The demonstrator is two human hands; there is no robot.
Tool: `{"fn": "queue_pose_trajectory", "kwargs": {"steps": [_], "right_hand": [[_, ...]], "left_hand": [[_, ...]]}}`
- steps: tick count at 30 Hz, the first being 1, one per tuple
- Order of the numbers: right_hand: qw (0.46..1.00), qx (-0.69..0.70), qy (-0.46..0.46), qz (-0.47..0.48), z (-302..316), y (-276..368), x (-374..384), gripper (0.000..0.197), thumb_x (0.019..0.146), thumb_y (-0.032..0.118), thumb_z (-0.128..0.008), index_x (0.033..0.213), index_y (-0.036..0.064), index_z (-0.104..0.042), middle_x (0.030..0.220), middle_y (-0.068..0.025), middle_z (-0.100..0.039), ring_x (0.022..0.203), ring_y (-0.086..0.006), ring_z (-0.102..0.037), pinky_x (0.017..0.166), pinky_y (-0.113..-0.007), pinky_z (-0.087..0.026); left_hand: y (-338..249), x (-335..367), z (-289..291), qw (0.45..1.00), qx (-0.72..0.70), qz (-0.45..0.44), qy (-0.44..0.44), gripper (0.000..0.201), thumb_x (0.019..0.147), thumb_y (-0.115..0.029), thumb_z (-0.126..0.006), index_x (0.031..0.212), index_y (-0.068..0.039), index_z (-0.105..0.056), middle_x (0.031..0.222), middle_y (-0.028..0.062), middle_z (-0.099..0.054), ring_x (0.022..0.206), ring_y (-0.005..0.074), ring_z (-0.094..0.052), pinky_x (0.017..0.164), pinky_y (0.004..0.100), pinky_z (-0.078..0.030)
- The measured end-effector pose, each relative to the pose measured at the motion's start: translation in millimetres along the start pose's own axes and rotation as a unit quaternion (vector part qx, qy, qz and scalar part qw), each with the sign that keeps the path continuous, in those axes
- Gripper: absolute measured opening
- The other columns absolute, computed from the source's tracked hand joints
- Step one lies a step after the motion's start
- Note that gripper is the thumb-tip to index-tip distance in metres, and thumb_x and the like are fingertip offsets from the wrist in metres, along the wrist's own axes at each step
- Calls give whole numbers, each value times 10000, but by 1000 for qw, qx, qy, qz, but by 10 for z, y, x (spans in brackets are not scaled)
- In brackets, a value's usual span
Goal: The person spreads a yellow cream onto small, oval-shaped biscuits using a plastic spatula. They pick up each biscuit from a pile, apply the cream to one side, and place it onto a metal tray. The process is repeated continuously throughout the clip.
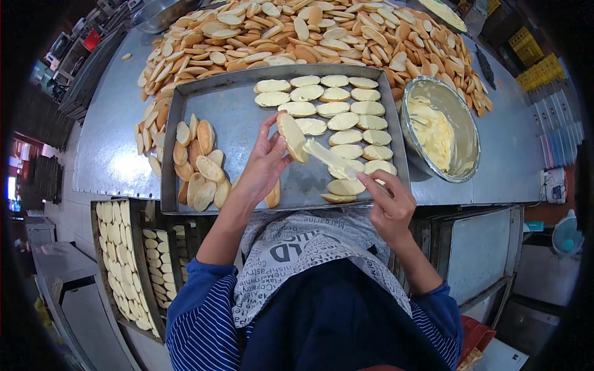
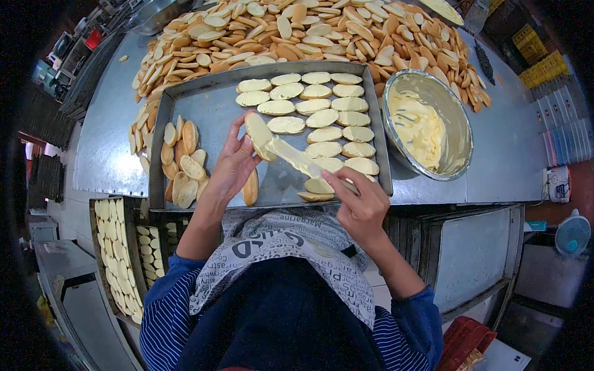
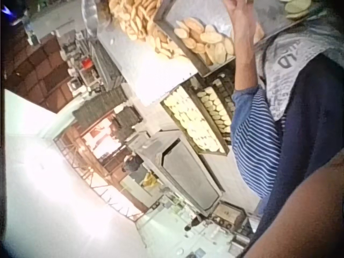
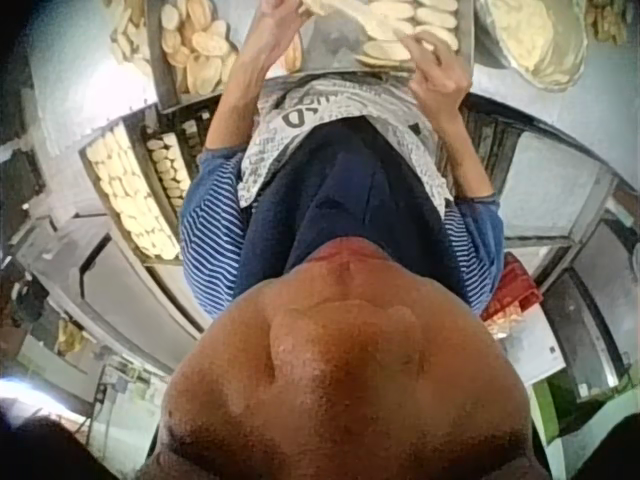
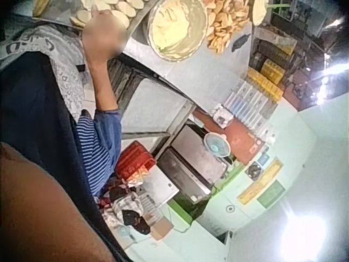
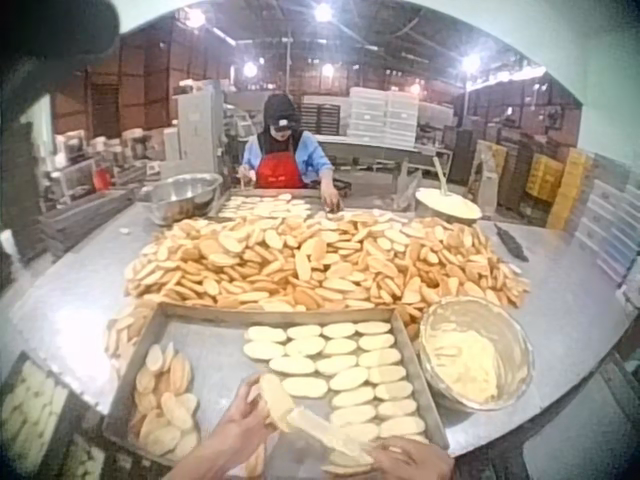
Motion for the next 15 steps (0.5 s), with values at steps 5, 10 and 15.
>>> {"fn": "queue_pose_trajectory", "kwargs": {"steps": [5,10,15], "right_hand": [[999,-1,35,-17,-60,-45,-52,584,551,-98,-519,1044,150,-711,888,-41,-639,711,-205,-610,595,-306,-468],[988,25,-13,-151,61,-272,-205,563,608,-171,-517,1043,128,-714,898,-66,-626,673,-172,-565,601,-249,-443],[977,27,-99,-186,197,-507,-270,514,691,-177,-519,1079,109,-698,945,-77,-621,720,-140,-557,615,-245,-427]], "left_hand": [[-10,3,102,994,100,-14,-51,441,931,-161,-548,1299,-134,-306,1190,93,-456,1094,183,-496,938,338,-422],[28,51,406,967,248,47,-43,436,869,-132,-622,1214,-78,-363,1126,97,-476,1046,167,-516,910,314,-433],[122,284,567,961,261,89,6,405,810,-89,-687,1128,-36,-440,1085,80,-515,993,142,-540,873,294,-459]]}}
Point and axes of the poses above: each hand's wrist, its own x-axis towards the middle knuckle, its own z-axis out of the back of the hand, y = z × x, the point moved 2 cm from there along x, towards the middle knuckle
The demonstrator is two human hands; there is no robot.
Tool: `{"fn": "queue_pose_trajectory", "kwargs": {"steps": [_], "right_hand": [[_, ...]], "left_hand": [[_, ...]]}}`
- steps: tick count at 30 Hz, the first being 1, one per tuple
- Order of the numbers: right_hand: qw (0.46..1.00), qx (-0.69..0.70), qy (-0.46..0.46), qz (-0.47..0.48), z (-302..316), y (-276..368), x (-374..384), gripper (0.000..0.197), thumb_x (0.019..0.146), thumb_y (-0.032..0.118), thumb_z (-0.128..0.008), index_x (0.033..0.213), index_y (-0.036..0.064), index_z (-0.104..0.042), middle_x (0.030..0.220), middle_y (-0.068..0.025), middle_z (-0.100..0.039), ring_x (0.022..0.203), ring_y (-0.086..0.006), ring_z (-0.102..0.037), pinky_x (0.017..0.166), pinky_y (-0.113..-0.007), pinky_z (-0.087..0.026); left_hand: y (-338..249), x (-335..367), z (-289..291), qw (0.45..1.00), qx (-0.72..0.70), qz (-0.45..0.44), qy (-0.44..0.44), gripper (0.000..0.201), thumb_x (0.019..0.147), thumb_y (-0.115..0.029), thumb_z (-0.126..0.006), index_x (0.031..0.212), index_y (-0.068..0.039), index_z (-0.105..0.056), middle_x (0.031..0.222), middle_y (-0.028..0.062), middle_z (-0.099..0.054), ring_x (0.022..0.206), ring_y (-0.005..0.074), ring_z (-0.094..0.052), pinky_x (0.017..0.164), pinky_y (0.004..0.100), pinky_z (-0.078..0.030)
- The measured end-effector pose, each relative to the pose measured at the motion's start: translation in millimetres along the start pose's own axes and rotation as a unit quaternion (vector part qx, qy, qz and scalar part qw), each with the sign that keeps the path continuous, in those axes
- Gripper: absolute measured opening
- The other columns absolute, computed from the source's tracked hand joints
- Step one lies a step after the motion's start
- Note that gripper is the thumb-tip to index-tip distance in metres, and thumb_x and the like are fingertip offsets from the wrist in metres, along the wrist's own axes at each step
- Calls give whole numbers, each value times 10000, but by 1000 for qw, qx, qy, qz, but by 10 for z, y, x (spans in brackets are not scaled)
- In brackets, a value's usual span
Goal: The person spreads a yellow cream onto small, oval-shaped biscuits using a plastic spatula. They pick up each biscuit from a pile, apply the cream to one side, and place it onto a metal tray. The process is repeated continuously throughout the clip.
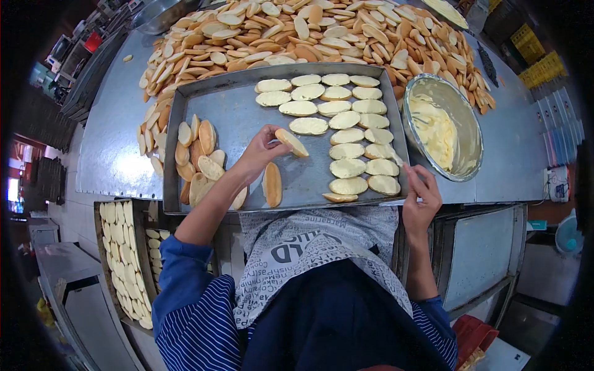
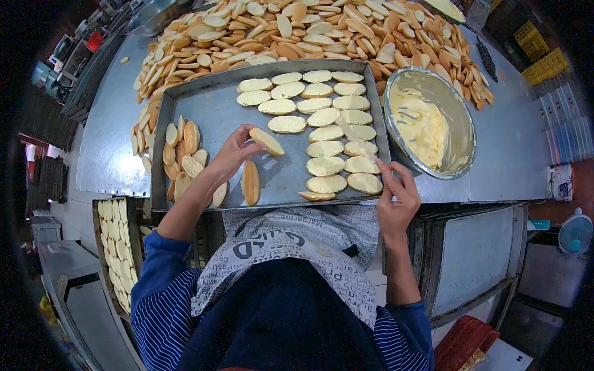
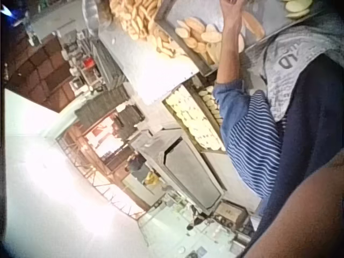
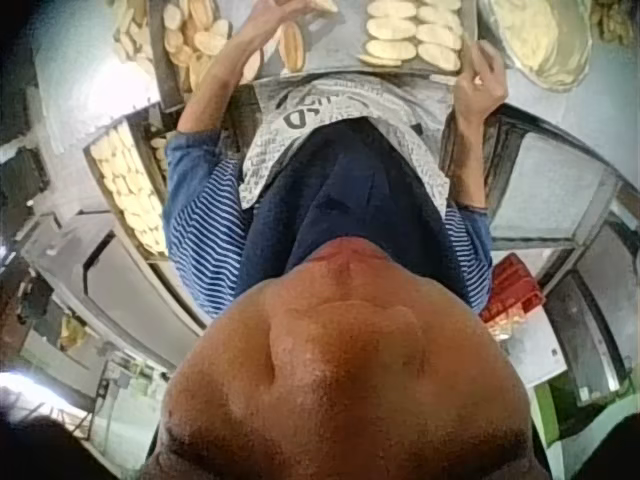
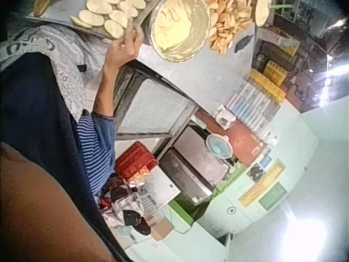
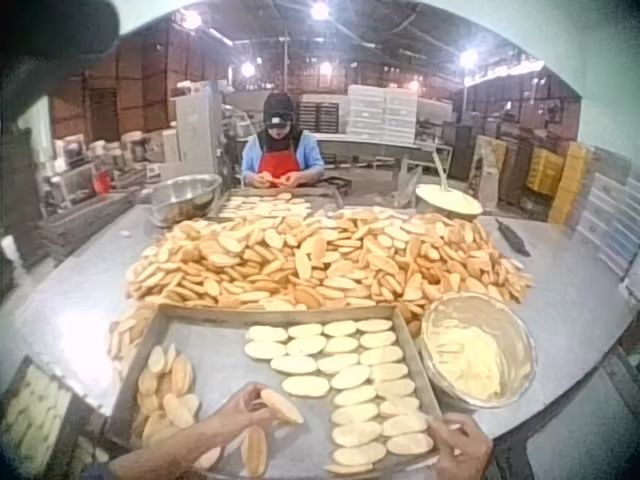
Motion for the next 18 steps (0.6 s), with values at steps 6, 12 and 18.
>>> {"fn": "queue_pose_trajectory", "kwargs": {"steps": [6,12,18], "right_hand": [[999,-28,-42,-16,215,-147,43,450,747,-171,-529,1080,84,-693,946,-74,-619,758,-136,-552,625,-252,-422],[996,-40,-75,-5,289,-216,145,464,750,-177,-525,1093,88,-689,946,-72,-620,747,-120,-556,627,-235,-423],[977,-208,-45,-11,450,-429,591,410,776,-85,-531,1088,127,-690,949,-125,-641,776,-238,-622,676,-313,-474]], "left_hand": [[198,250,100,979,193,-57,32,415,738,-112,-763,1057,-57,-502,983,50,-574,871,107,-568,773,259,-478],[206,347,-86,883,437,-167,-39,497,646,-200,-822,999,-27,-518,865,75,-550,748,166,-553,669,292,-493],[130,307,-156,871,433,-186,-138,442,642,-257,-827,899,-27,-549,875,98,-550,734,204,-562,653,322,-488]]}}
Point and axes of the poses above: each hand's wrist, its own x-axis towards the middle knuckle, its own z-axis out of the back of the hand, y = z × x, the point moved 2 cm from there along x, towards the middle knuckle
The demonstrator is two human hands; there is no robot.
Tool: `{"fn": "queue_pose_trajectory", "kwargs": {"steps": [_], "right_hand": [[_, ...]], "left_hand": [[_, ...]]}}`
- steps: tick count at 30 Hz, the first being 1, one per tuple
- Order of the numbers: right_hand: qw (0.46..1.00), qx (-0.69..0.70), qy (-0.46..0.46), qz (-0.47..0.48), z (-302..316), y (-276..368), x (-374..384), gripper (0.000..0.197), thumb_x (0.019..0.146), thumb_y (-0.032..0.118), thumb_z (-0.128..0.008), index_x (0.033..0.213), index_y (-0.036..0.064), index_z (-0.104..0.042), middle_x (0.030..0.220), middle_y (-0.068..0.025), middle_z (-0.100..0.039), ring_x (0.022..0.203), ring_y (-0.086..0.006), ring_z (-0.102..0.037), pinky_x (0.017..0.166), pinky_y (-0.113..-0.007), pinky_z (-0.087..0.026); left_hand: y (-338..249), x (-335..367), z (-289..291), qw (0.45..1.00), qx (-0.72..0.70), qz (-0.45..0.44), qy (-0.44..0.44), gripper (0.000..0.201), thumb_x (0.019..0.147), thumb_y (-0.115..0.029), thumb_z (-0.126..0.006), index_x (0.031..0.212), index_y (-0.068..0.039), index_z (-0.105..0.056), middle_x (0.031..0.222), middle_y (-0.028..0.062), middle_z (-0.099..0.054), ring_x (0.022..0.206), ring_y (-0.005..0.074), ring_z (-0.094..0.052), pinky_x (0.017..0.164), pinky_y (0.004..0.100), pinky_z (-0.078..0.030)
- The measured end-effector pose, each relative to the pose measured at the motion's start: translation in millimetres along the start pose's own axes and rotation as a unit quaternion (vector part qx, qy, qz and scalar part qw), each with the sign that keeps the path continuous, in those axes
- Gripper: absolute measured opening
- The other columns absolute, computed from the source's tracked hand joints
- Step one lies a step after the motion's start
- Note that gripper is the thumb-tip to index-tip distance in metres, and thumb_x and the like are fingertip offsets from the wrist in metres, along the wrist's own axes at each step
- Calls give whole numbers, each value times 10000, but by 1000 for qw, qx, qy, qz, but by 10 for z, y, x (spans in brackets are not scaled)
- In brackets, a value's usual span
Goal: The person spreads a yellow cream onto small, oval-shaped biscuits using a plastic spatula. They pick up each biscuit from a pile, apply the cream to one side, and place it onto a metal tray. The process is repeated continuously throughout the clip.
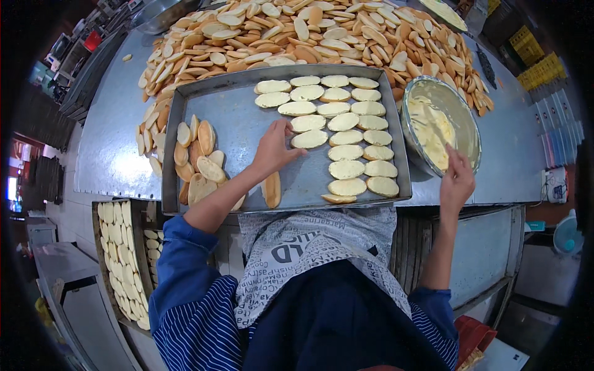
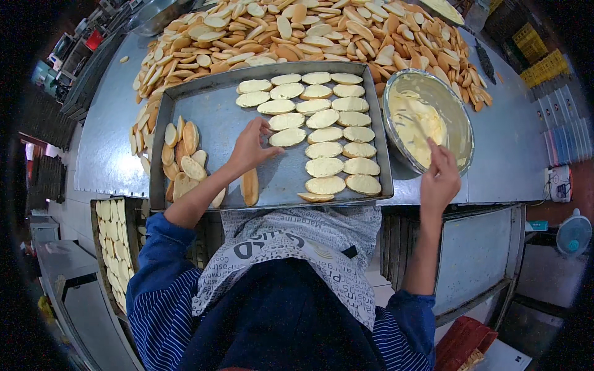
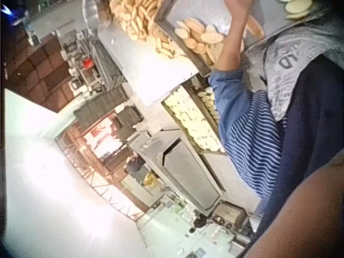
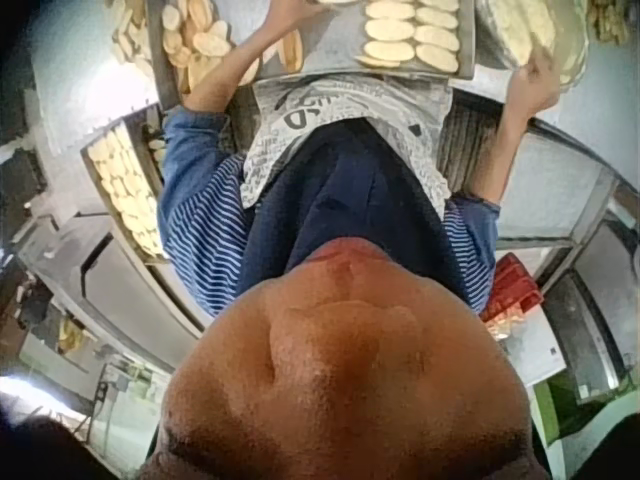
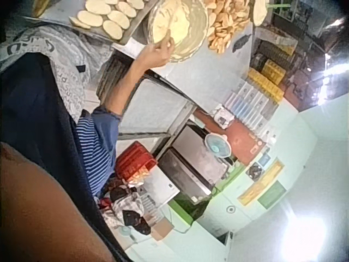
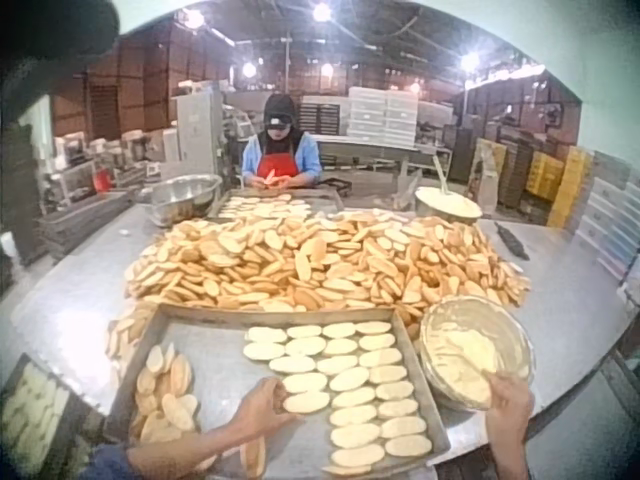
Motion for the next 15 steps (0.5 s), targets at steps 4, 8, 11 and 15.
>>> {"fn": "queue_pose_trajectory", "kwargs": {"steps": [4,8,11,15], "right_hand": [[973,-158,141,-95,-52,-434,383,316,800,45,-539,1050,149,-703,890,-169,-659,833,-327,-625,726,-381,-486],[957,-118,254,-77,-359,-717,518,284,789,67,-543,995,145,-722,841,-176,-675,814,-325,-641,723,-383,-482],[946,-31,315,-76,-526,-708,526,264,789,61,-556,979,126,-726,800,-148,-683,733,-271,-639,683,-359,-474],[899,82,389,-183,-401,-607,623,239,828,72,-566,1017,68,-712,649,-40,-620,519,-131,-518,502,-273,-396]], "left_hand": [[72,33,437,996,81,43,11,418,684,-314,-792,862,-25,-549,841,132,-612,753,283,-610,654,378,-489],[126,-188,766,967,169,139,132,450,734,-418,-730,843,-21,-551,800,149,-643,710,332,-637,624,423,-494],[14,-526,605,963,204,95,149,464,712,-417,-747,892,-38,-548,771,148,-642,682,322,-639,577,405,-501],[-263,-787,420,957,240,75,147,536,707,-360,-748,1044,-45,-475,862,171,-622,711,383,-629,615,450,-514]]}}
Point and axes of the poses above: each hand's wrist, its own x-axis towards the middle knuckle, its own z-axis out of the back of the hand, y = z × x, the point moved 2 cm from there along x, towards the middle knuckle
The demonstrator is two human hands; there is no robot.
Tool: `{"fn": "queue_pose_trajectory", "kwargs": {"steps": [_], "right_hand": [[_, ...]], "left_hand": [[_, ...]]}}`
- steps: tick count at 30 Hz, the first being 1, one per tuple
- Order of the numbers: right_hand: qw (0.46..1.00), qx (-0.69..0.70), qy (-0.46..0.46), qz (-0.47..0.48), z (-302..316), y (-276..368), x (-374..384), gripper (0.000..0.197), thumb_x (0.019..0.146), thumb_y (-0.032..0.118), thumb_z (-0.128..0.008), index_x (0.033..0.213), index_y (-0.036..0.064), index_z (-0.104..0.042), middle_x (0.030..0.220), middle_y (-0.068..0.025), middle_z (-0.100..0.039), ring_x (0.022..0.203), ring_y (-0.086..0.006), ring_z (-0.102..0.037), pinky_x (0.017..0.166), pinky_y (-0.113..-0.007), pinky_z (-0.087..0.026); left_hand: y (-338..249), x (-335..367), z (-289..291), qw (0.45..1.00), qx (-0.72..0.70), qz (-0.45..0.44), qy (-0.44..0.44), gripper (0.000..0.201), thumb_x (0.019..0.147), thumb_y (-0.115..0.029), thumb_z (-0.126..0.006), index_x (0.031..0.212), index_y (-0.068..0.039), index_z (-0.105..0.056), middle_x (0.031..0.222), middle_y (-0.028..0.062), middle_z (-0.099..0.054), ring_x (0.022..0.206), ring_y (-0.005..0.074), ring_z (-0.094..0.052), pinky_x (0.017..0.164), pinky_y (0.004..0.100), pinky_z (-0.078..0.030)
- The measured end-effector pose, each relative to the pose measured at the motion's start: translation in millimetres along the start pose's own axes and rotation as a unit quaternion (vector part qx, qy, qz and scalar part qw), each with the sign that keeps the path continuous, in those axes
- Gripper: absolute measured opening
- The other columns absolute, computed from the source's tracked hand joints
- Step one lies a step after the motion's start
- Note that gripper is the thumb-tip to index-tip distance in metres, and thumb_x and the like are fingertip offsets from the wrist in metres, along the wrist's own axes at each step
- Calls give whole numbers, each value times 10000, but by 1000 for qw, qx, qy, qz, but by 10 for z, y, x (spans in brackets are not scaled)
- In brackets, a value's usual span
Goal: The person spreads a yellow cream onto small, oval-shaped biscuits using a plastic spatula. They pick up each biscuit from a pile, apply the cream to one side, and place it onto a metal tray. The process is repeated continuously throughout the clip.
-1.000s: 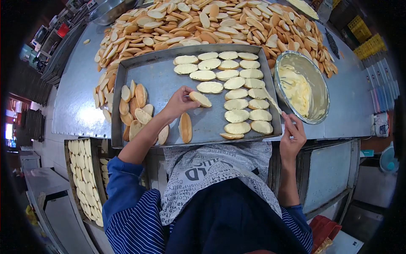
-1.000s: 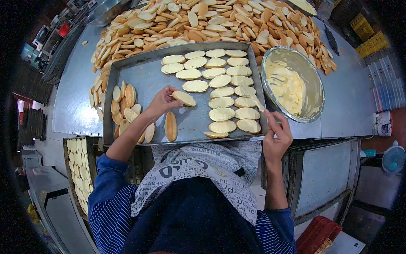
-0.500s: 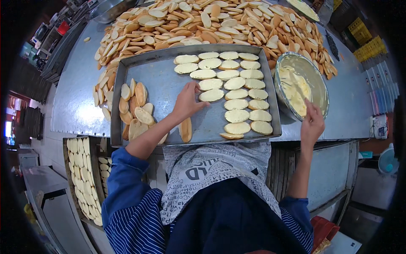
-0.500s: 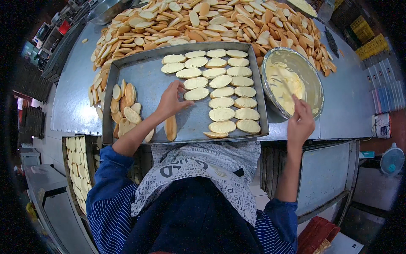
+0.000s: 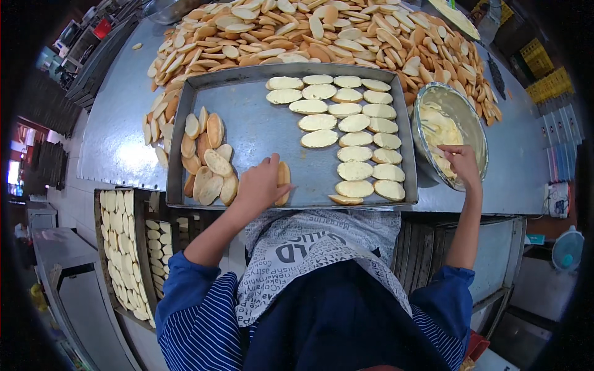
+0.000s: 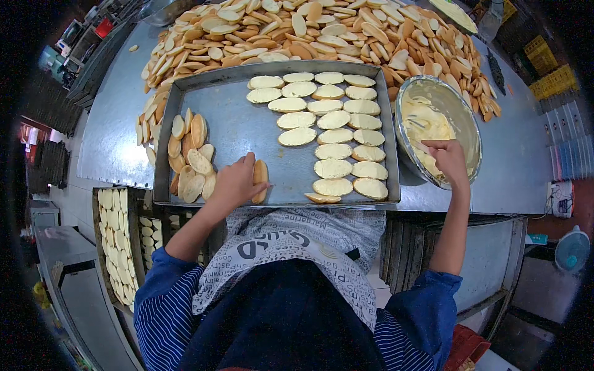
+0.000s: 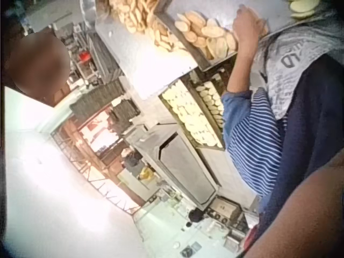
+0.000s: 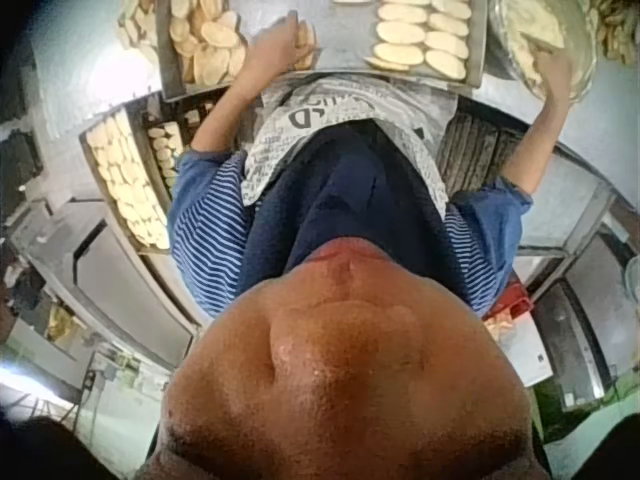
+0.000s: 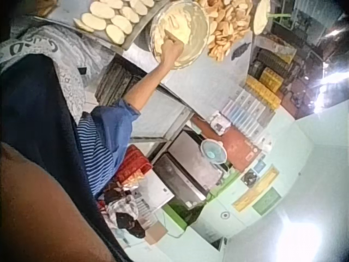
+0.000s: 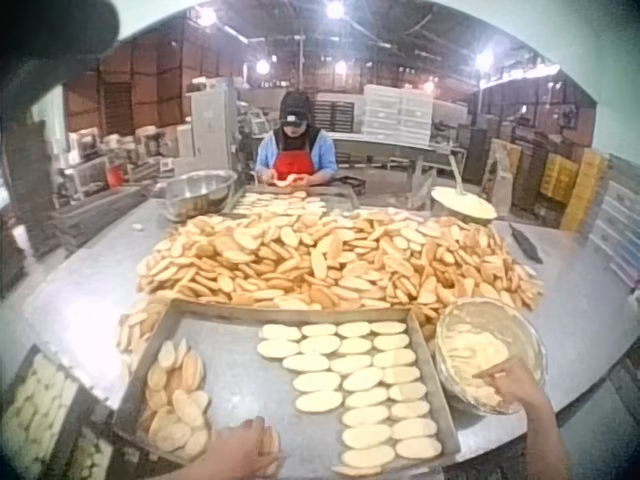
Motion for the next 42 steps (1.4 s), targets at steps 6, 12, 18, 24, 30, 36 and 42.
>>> {"fn": "queue_pose_trajectory", "kwargs": {"steps": [6,12,18,24,30,36,42], "right_hand": [[985,155,-37,-64,301,3,-230,253,863,70,-559,1084,40,-679,570,46,-509,418,-39,-351,399,-205,-243],[962,253,-100,-31,296,-31,-534,258,860,99,-585,1098,55,-674,595,53,-540,424,-27,-355,396,-195,-240],[936,349,-13,41,-563,490,-841,261,867,139,-602,1098,39,-668,607,33,-540,461,-31,-385,416,-188,-250],[900,371,-55,223,-1184,890,-1086,254,829,-55,-586,1054,15,-682,937,-53,-630,583,-69,-512,495,-193,-396],[875,151,-221,404,-1462,1069,-1248,524,615,-148,-531,1047,91,-708,938,-97,-627,763,-200,-611,624,-266,-464],[850,-21,-217,479,-1400,1068,-1301,594,549,-69,-532,1084,132,-696,945,-56,-641,733,-210,-615,604,-306,-472],[854,-36,-245,457,-1169,1021,-1340,589,503,-54,-511,1036,99,-711,892,-75,-654,736,-227,-629,619,-312,-477]], "left_hand": [[-37,-2,10,996,48,-14,-72,470,707,-192,-722,1091,-52,-489,940,169,-554,820,374,-617,663,453,-517],[111,39,58,987,-156,-7,-40,419,808,-136,-657,1181,-57,-484,1076,168,-570,940,319,-606,740,390,-526],[-123,134,49,700,-714,14,28,403,930,-227,-550,1267,-40,-433,1167,77,-542,1017,183,-572,840,329,-496],[-386,235,69,481,-874,24,62,444,947,-253,-520,1322,-53,-390,1239,84,-509,1151,188,-508,970,331,-432],[-536,243,27,447,-890,34,80,442,945,-287,-527,1294,-35,-429,1286,92,-496,1168,196,-508,997,351,-436],[-461,264,3,382,-921,28,67,444,917,-265,-581,1278,-44,-445,1268,97,-520,1153,206,-525,984,363,-452],[-320,284,23,452,-892,-2,13,424,936,-241,-551,1287,-38,-427,1195,73,-556,1074,172,-568,916,314,-493]]}}
Point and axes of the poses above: each hand's wrist, its own x-axis towards the middle knuckle, its own z-axis out of the back of the hand, y = z × x, the point moved 2 cm from there along x, towards the middle knuckle
